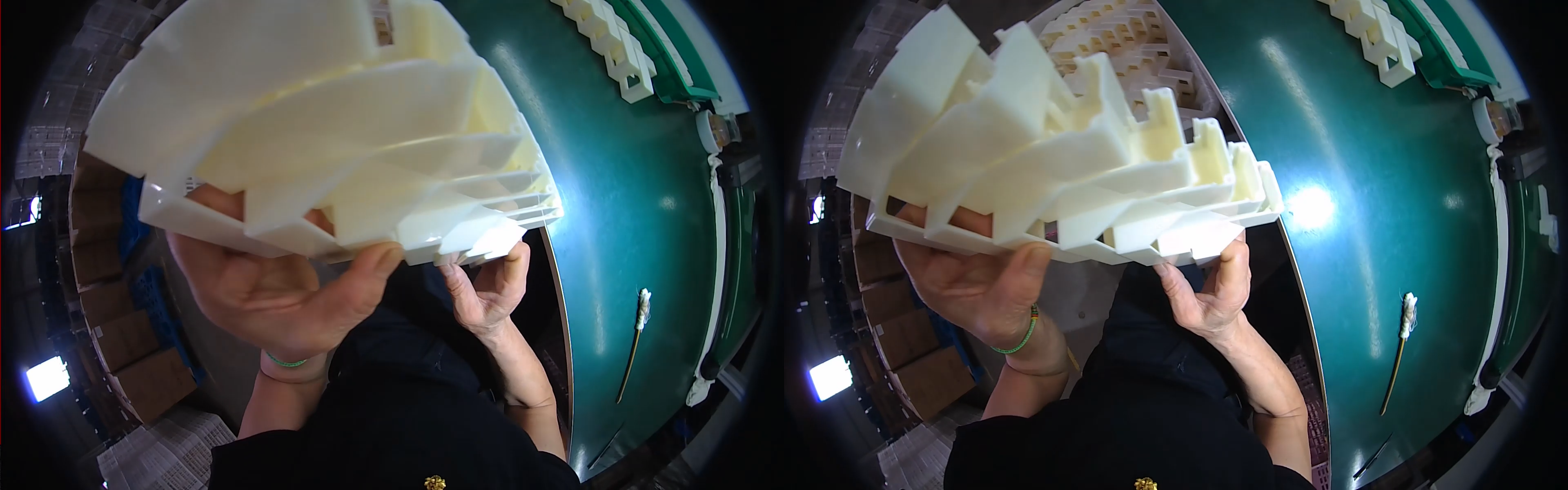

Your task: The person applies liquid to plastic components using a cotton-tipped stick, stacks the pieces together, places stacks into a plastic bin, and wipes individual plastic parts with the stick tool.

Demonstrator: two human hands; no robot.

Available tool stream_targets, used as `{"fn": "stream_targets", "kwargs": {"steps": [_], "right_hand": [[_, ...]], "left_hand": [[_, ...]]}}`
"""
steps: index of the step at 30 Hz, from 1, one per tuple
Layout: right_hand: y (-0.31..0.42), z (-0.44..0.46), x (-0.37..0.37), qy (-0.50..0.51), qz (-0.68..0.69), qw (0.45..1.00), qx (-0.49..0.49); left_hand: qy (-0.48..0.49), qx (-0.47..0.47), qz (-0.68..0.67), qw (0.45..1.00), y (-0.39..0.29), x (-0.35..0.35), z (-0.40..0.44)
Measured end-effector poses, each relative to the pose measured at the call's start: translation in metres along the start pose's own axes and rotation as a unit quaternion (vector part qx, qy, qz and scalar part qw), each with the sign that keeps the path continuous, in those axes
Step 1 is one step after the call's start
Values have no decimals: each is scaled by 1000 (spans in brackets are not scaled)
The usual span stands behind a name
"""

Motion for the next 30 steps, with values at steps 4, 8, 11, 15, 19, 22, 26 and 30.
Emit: {"fn": "stream_targets", "kwargs": {"steps": [4, 8, 11, 15, 19, 22, 26, 30], "right_hand": [[4, 3, 1, 9, -6, 1000, -27], [5, 3, 0, 3, 4, 999, -32], [8, 3, 0, -2, -6, 1000, -29], [13, 5, -3, -7, -32, 999, -39], [20, 7, -7, -25, -46, 998, -45], [22, 2, -12, -10, -67, 998, -5], [27, 2, -15, -6, -73, 997, 4], [35, 6, -12, -11, -92, 995, -36]], "left_hand": [[17, 37, -3, 999, 0, -4, 2], [26, 68, -17, 997, 1, -5, 0], [31, 62, -27, 997, -1, -5, 2], [38, 44, -48, 997, -4, -4, 6], [67, 19, -94, 993, -8, 0, 12], [38, 31, -91, 995, -10, 5, 8], [6, 13, -53, 998, -11, 2, 10], [71, 59, -69, 993, -16, 6, 4]]}}
Point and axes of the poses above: each hand's wrist, its own z-axis towards the middle knuckle, its own x-axis out of the palm, y = z × x, the point moved 4 cm from there along z, towards the middle knuckle, and after that the axes turned 4 degrees about -y, right-handed, at the moved point
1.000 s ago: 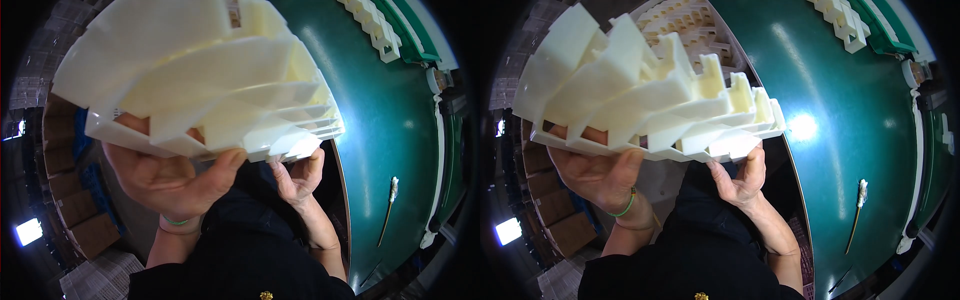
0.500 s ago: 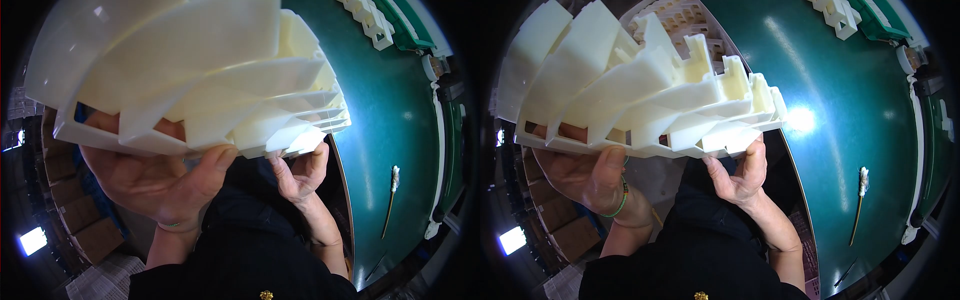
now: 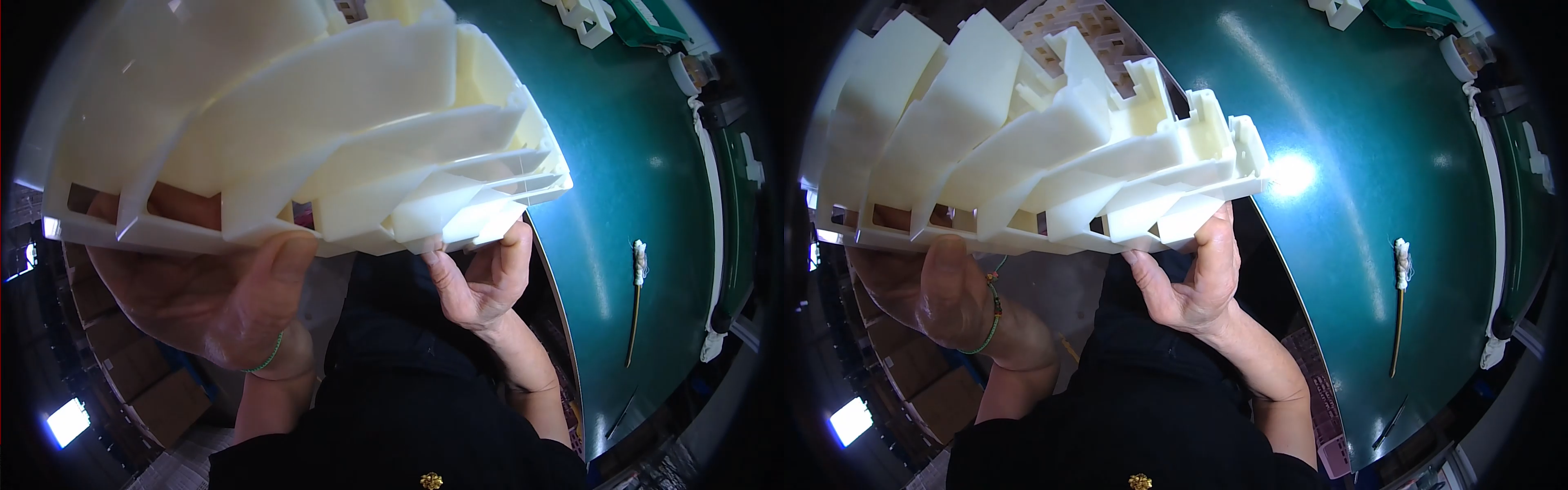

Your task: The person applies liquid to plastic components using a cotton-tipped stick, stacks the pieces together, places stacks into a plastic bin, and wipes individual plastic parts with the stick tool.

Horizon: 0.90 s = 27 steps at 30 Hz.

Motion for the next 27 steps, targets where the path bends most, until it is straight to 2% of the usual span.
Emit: {"fn": "stream_targets", "kwargs": {"steps": [5, 8, 16, 19, 20, 24, 25, 27], "right_hand": [[4, 0, -5, -43, 32, 999, -5], [6, 4, -5, -73, 6, 996, -49], [9, 2, -6, -94, 12, 994, -57], [5, -8, -5, -91, 3, 995, -39], [6, -13, 2, -102, 28, 994, -24], [16, -39, 16, 12, -17, 1000, 23], [17, -46, 18, 40, -1, 998, 46], [18, -70, 21, 166, 7, 979, 121]], "left_hand": [[80, 59, 16, 995, -5, 11, -12], [101, 72, 14, 992, -6, 12, -13], [129, 80, -2, 988, -7, 13, -10], [110, 60, -27, 992, -7, 13, -2], [91, 38, -44, 994, -8, 9, 4], [29, -115, -113, 986, 16, 0, 27], [39, -165, -119, 978, 31, -3, 24], [106, -268, -88, 954, 72, -12, 5]]}}
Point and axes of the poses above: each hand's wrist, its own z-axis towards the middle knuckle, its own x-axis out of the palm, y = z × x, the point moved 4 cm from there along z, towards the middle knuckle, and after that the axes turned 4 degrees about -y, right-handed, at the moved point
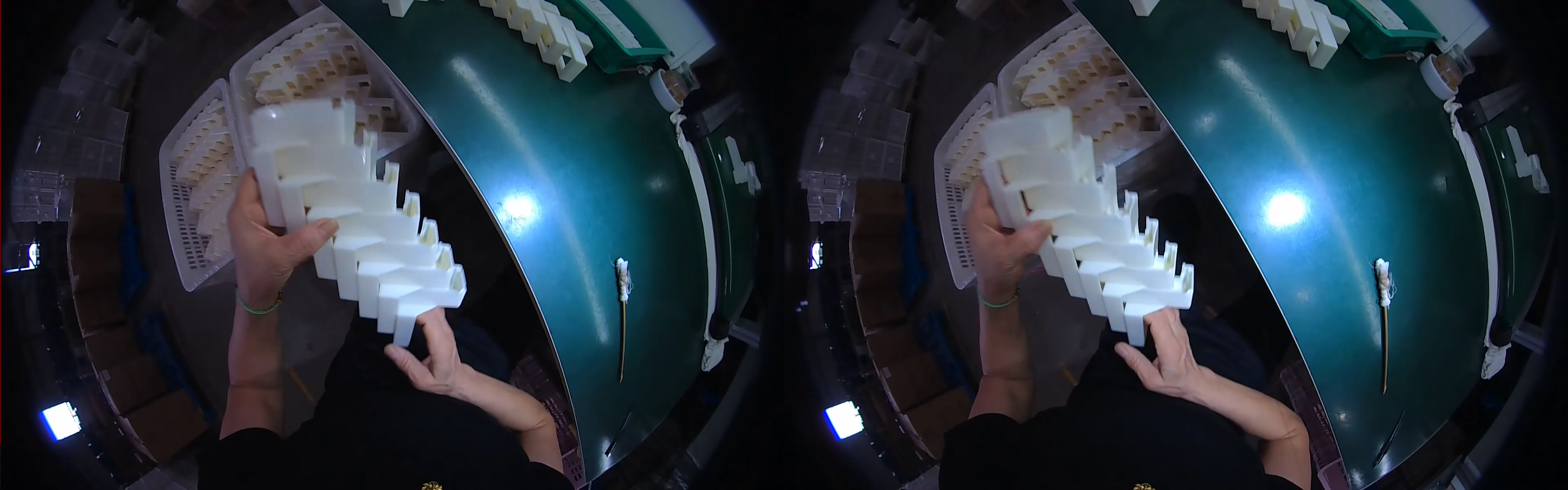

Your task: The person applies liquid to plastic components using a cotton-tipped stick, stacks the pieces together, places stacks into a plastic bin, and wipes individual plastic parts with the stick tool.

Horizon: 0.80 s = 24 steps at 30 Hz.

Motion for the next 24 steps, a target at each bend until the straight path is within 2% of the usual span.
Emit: {"fn": "stream_targets", "kwargs": {"steps": [2, 5, 7, 8, 11, 13, 14, 16, 17, 18, 19, 20, 21, 23, 24], "right_hand": [[-12, -27, 16, 101, 53, 993, 33], [-21, -47, 12, 258, 81, 950, 156], [-19, -49, 7, 296, 66, 935, 183], [-18, -52, 5, 334, 52, 918, 210], [-8, -50, -19, 324, 113, 916, 209], [5, -49, -49, 293, 78, 924, 232], [26, -38, -70, 245, 16, 937, 249], [54, -27, -119, 63, -140, 979, 136], [63, -24, -144, -41, -250, 960, 118], [66, -22, -166, -130, -378, 914, 68], [57, -30, -193, -192, -453, 864, 104], [47, -29, -212, -218, -552, 800, 86], [35, -34, -230, -198, -651, 724, 114], [24, -37, -245, -199, -707, 676, 56], [21, -36, -249, -195, -706, 678, 56]], "left_hand": [[28, -117, 17, 993, 47, -9, -11], [24, -157, 3, 987, 99, -10, -34], [26, -216, -43, 975, 118, -7, -44], [34, -212, -36, 976, 119, -4, -44], [63, -193, -24, 979, 119, 6, -41], [70, -194, -29, 978, 110, 9, -37], [78, -197, -29, 977, 105, 11, -36], [82, -188, -17, 979, 100, 13, -37], [89, -176, -5, 980, 98, 15, -38], [90, -178, -7, 980, 98, 16, -38], [92, -174, -10, 980, 98, 18, -39], [92, -170, -14, 981, 97, 19, -39], [92, -171, -17, 981, 97, 21, -39], [106, -163, -12, 981, 96, 22, -39], [103, -166, -11, 981, 94, 22, -38]]}}
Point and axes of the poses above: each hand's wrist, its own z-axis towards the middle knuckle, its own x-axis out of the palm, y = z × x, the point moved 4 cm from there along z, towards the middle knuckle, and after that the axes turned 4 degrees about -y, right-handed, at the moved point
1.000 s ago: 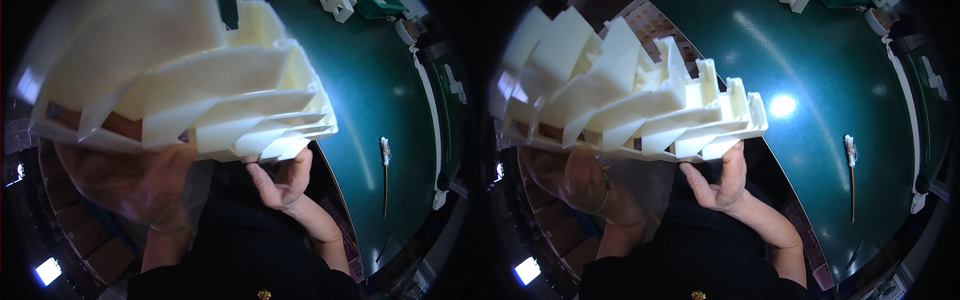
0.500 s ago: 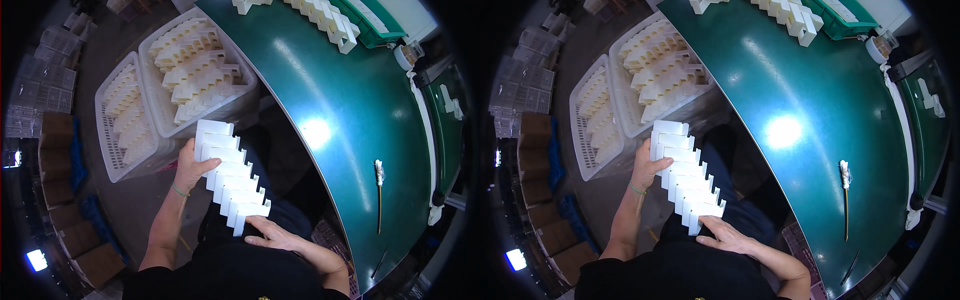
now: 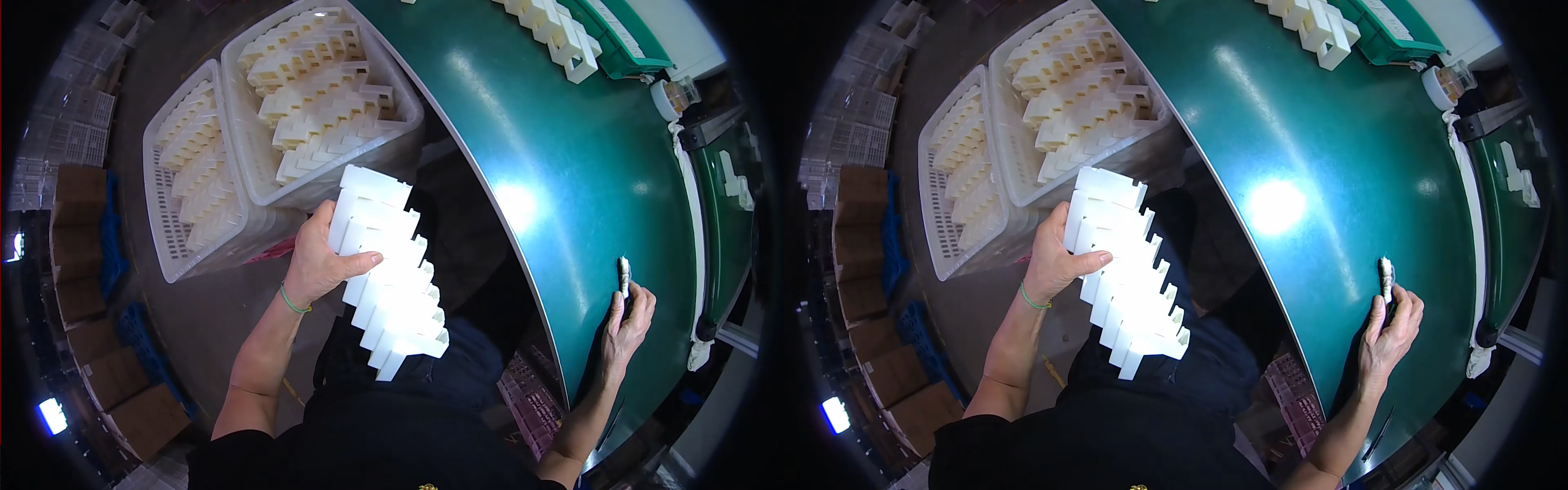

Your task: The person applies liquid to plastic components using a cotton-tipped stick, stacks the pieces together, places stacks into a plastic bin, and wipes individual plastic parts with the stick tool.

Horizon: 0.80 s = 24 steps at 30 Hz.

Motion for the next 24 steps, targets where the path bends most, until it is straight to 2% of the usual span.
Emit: {"fn": "stream_targets", "kwargs": {"steps": [2, 5, 9, 11, 12, 13, 16, 19, 21, 23, 24], "right_hand": [[-12, -5, 11, 94, 138, 976, 137], [-11, 1, 9, 82, 174, 975, 112], [-1, 2, 4, 90, 155, 977, 116], [8, 1, -10, 34, 87, 996, 13], [-4, -7, -11, 86, 156, 979, 94], [-13, -14, -13, 105, 159, 980, 64], [-31, -33, -2, 126, 185, 971, 86], [-6, -23, -4, 69, 186, 978, 65], [27, -13, -13, 77, 301, 945, 102], [94, 17, -31, 85, 342, 924, -147], [118, 19, -30, 110, 356, 906, -202]], "left_hand": [[23, -7, 38, 999, -4, 1, 0], [30, -4, 30, 999, 0, 2, 1], [30, -4, 22, 999, 0, 1, -2], [18, 0, 14, 1000, 1, -2, -3], [15, -3, 13, 1000, 2, -2, -4], [10, -2, 11, 1000, 1, -4, -6], [-4, 5, 7, 1000, 4, -6, -8], [1, 15, 7, 1000, 5, -4, -4], [12, 12, 13, 1000, 4, -2, -4], [16, 17, 22, 999, -2, 2, -3], [22, 18, 24, 999, -3, 3, -4]]}}
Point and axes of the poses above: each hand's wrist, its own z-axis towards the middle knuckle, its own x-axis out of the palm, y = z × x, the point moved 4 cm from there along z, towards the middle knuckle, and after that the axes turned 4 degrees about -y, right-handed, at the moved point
